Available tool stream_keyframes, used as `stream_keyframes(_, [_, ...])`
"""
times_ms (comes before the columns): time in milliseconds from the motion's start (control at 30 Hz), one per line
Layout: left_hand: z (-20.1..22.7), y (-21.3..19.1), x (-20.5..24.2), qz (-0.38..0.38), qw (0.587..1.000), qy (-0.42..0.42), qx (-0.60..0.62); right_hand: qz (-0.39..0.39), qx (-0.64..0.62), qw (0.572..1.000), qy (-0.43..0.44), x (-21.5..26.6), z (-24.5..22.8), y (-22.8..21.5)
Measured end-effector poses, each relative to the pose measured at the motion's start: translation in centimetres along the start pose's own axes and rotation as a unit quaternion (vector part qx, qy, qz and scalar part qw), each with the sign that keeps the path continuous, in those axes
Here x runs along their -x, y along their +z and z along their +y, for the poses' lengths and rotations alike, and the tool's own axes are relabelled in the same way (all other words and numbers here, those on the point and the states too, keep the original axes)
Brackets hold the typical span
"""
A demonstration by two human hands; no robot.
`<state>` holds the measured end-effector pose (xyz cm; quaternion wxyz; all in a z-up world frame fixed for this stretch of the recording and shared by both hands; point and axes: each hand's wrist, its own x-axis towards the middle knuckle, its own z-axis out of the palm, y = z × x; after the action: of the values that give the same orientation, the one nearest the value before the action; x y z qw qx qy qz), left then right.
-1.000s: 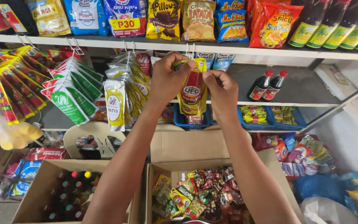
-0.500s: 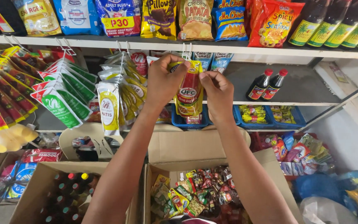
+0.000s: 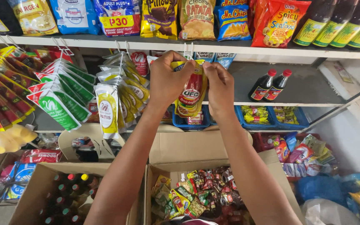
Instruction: The person is hanging sauce packets and organizing items on shelves in a small grocery store.
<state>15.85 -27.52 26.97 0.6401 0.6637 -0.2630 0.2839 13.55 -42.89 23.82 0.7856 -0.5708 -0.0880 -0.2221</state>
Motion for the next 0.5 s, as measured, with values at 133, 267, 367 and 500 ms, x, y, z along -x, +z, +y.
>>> stream_keyframes(133, [-0.7, 0.1, 0.2, 0.0, 0.999, -0.043, -0.004, -0.004, -0.002, 1.0, 0.002, -0.6, 1.6, -0.4])
stream_keyframes(267, [-3.8, 0.2, 0.6, 0.005, 0.998, -0.048, -0.029, 0.009, 0.1, 0.995, 0.005, -0.9, 3.4, -0.7])
stream_keyframes(367, [-6.4, 0.3, 0.4, 0.015, 0.998, -0.05, -0.037, 0.011, 0.169, 0.986, -0.011, -2.0, 5.0, -0.9])
stream_keyframes(500, [-9.0, 0.9, 0.0, 0.045, 0.996, -0.057, -0.059, 0.015, 0.214, 0.976, -0.032, -3.8, 7.4, -1.3])
